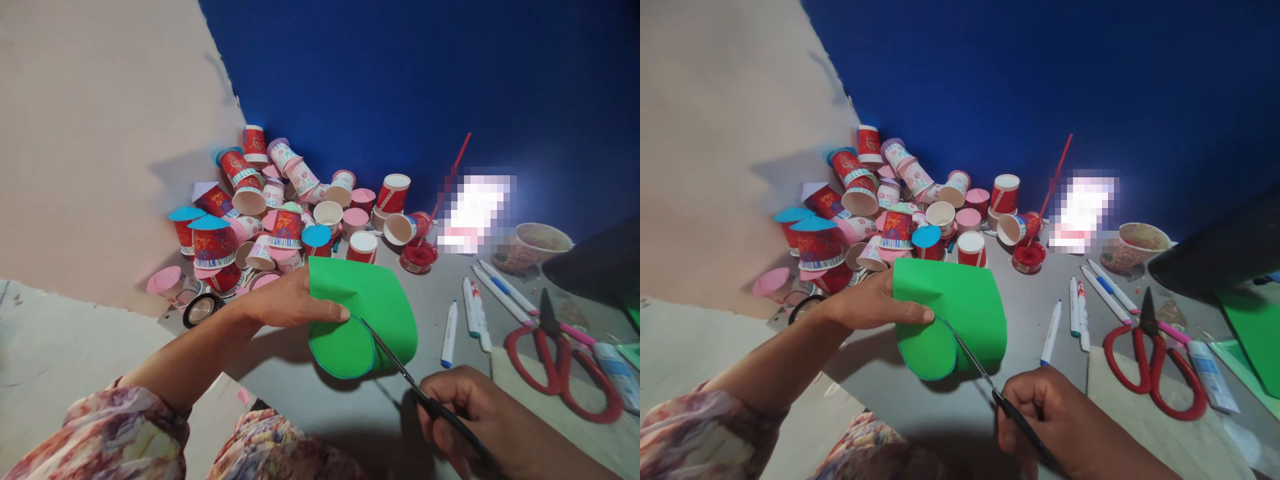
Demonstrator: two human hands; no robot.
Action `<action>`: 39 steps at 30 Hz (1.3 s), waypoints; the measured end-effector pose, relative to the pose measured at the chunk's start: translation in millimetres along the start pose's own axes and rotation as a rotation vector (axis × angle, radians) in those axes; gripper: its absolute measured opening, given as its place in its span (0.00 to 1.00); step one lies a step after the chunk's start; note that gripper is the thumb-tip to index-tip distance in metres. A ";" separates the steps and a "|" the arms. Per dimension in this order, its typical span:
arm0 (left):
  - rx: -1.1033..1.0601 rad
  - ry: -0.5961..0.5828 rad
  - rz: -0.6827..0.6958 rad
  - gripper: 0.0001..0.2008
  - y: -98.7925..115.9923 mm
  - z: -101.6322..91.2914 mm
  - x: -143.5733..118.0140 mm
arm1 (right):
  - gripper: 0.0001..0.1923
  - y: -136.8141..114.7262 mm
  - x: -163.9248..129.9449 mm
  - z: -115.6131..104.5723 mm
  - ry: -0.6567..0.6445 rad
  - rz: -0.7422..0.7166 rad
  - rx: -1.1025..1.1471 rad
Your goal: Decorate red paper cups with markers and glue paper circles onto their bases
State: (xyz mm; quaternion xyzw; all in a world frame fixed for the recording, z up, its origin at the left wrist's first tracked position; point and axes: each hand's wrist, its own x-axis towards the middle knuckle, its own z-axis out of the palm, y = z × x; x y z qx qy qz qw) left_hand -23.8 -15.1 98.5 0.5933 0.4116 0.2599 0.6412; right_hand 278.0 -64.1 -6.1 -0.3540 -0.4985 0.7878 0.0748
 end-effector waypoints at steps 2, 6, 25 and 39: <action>0.042 -0.020 0.008 0.12 1.3 0.2 1.0 | 0.22 -0.2 0.1 -0.6 -0.007 0.000 0.007; 0.077 -0.048 0.034 0.10 3.6 0.6 3.8 | 0.24 0.1 -0.1 -1.4 -0.007 -0.001 -0.001; 0.095 -0.066 0.026 0.10 3.5 -1.5 6.2 | 0.27 -8.9 -3.8 4.2 -0.009 0.028 0.006; 0.100 -0.096 0.008 0.11 3.8 -3.2 7.7 | 0.25 -10.5 -4.2 4.9 -0.005 0.050 -0.015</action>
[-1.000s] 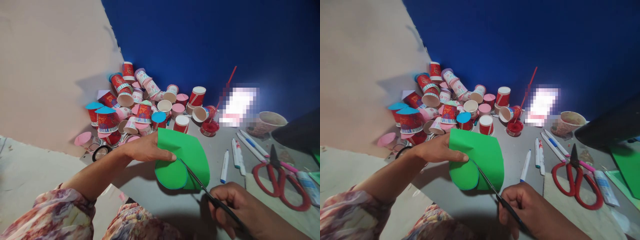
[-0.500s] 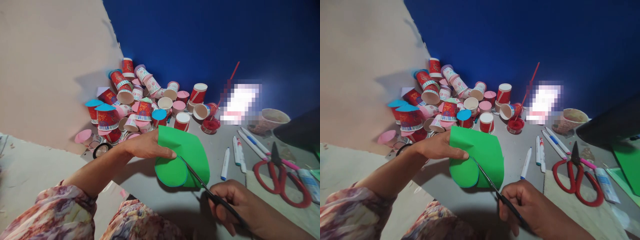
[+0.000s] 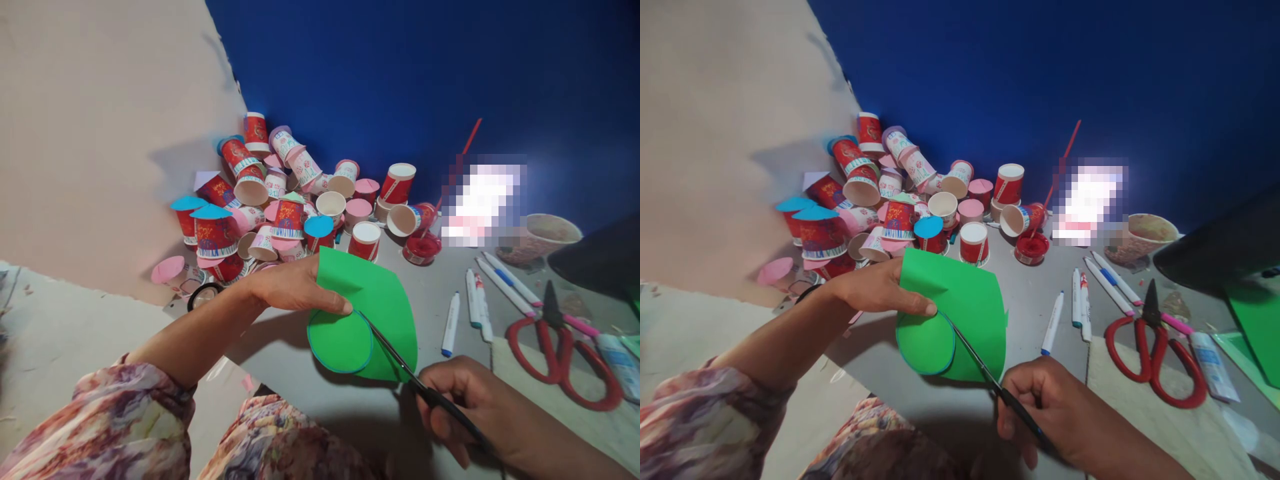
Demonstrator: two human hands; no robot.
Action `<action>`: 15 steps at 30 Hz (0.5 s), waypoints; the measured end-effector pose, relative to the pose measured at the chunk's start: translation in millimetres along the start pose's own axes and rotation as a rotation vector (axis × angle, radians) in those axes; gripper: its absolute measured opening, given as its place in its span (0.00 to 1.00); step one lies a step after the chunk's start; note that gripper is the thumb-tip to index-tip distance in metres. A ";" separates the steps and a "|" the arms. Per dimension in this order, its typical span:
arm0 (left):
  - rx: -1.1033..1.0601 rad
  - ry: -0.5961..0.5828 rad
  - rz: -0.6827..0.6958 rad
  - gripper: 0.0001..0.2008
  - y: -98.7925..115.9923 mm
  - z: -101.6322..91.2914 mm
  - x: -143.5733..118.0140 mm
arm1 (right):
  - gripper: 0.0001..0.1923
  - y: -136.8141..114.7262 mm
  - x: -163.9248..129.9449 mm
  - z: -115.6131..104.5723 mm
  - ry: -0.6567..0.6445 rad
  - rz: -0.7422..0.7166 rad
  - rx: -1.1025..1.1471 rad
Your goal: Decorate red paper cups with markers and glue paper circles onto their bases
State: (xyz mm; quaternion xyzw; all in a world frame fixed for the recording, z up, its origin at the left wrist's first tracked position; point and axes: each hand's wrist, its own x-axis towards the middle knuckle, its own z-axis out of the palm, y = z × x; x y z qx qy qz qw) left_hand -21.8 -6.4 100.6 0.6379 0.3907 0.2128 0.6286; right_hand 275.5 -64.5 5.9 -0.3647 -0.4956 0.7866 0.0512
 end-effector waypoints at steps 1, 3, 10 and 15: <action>0.006 -0.005 -0.002 0.11 0.3 -0.1 0.2 | 0.25 0.7 0.2 -0.3 -0.003 -0.003 0.002; 0.020 -0.007 -0.005 0.12 0.5 -0.1 0.7 | 0.25 2.1 0.6 -1.0 -0.011 -0.008 0.014; 0.038 -0.031 -0.048 0.14 -1.3 -1.0 2.2 | 0.24 0.7 -1.3 -1.0 -0.010 -0.014 -0.002; 0.007 -0.058 -0.022 0.15 1.0 -5.1 2.6 | 0.32 -9.0 -2.5 3.2 0.051 -0.015 -0.044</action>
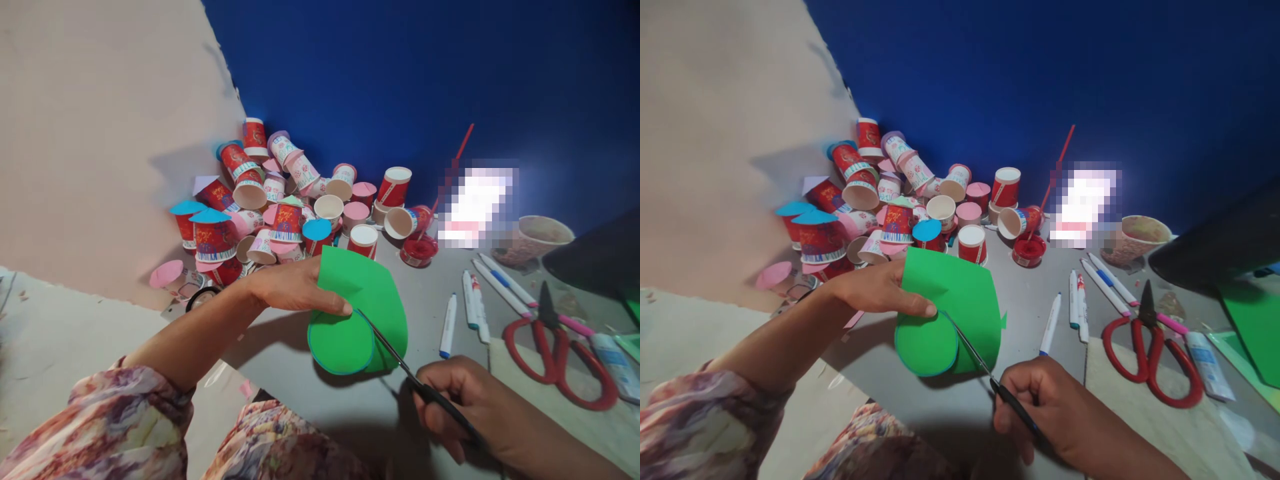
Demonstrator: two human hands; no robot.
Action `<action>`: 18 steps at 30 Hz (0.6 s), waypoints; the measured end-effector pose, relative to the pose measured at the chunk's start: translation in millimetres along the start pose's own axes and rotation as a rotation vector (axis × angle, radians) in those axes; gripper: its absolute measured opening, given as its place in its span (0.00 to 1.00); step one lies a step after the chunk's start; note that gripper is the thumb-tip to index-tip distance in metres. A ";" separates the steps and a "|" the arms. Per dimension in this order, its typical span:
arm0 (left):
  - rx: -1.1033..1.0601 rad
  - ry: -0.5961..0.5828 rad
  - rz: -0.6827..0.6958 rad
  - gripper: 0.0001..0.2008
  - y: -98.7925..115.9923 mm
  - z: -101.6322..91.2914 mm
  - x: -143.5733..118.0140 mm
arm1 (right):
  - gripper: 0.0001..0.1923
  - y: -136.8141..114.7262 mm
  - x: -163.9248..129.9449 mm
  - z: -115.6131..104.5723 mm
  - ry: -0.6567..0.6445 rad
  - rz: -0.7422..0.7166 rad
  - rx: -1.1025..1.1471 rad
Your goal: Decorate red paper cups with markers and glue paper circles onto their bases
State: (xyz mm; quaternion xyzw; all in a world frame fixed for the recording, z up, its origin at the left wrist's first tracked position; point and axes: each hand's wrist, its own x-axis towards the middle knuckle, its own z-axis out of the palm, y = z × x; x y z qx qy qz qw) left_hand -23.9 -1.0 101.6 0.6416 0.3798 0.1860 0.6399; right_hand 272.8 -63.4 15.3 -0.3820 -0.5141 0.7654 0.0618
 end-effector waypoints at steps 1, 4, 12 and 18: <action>-0.018 0.013 0.008 0.15 -0.2 0.4 -1.0 | 0.34 -0.7 0.7 0.4 0.009 -0.022 0.006; -0.142 0.152 0.042 0.19 -6.8 8.2 -5.7 | 0.38 1.8 5.9 0.0 0.027 -0.110 0.042; -0.357 0.518 0.094 0.19 -38.6 47.4 -0.3 | 0.37 9.5 20.8 -3.4 0.109 -0.259 0.064; -0.371 0.557 0.023 0.21 -31.8 50.0 10.9 | 0.38 12.1 20.2 -5.6 0.114 -0.232 0.051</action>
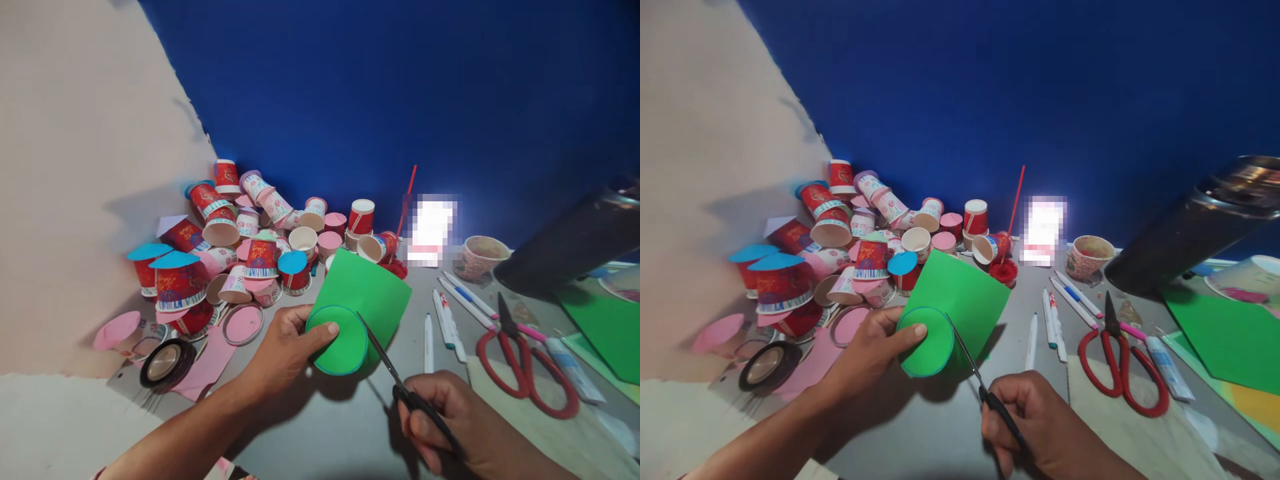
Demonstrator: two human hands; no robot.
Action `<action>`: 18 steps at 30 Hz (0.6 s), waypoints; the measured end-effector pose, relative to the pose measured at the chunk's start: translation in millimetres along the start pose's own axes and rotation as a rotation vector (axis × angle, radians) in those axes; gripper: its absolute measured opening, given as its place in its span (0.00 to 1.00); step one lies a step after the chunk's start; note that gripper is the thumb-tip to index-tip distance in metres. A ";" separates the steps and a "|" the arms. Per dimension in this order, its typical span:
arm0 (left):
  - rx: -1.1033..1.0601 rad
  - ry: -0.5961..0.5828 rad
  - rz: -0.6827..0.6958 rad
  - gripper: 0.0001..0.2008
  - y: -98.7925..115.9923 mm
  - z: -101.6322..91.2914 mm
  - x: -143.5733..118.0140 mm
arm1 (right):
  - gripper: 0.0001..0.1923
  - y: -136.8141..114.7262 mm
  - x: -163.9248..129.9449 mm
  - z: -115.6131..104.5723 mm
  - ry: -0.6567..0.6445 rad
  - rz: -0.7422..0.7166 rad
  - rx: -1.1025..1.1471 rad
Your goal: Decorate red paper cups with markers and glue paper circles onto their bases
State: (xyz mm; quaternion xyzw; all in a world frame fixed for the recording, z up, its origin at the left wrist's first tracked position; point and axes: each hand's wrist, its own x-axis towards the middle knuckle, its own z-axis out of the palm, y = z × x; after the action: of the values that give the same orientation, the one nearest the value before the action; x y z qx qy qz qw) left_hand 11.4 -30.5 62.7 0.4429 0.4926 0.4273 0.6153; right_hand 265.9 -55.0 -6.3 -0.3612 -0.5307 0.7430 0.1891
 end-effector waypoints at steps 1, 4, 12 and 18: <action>-0.006 -0.006 -0.008 0.21 0.6 -0.2 0.7 | 0.37 1.4 0.1 -0.8 -0.003 0.003 0.001; -0.007 -0.023 -0.023 0.21 0.0 -1.9 2.4 | 0.37 3.4 0.1 -2.2 -0.008 0.008 0.004; 0.017 -0.074 -0.043 0.21 -6.0 -8.6 8.6 | 0.38 -6.4 -1.4 -0.6 0.015 0.047 0.011; 0.016 -0.087 -0.047 0.20 -5.8 -12.2 10.5 | 0.41 -10.6 -1.5 1.8 0.039 0.120 -0.002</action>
State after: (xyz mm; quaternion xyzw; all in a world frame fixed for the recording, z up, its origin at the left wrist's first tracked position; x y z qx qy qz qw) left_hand 1.5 -20.4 53.3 0.4542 0.4792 0.3890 0.6425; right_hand 264.5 -53.3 4.3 -0.4069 -0.5051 0.7452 0.1544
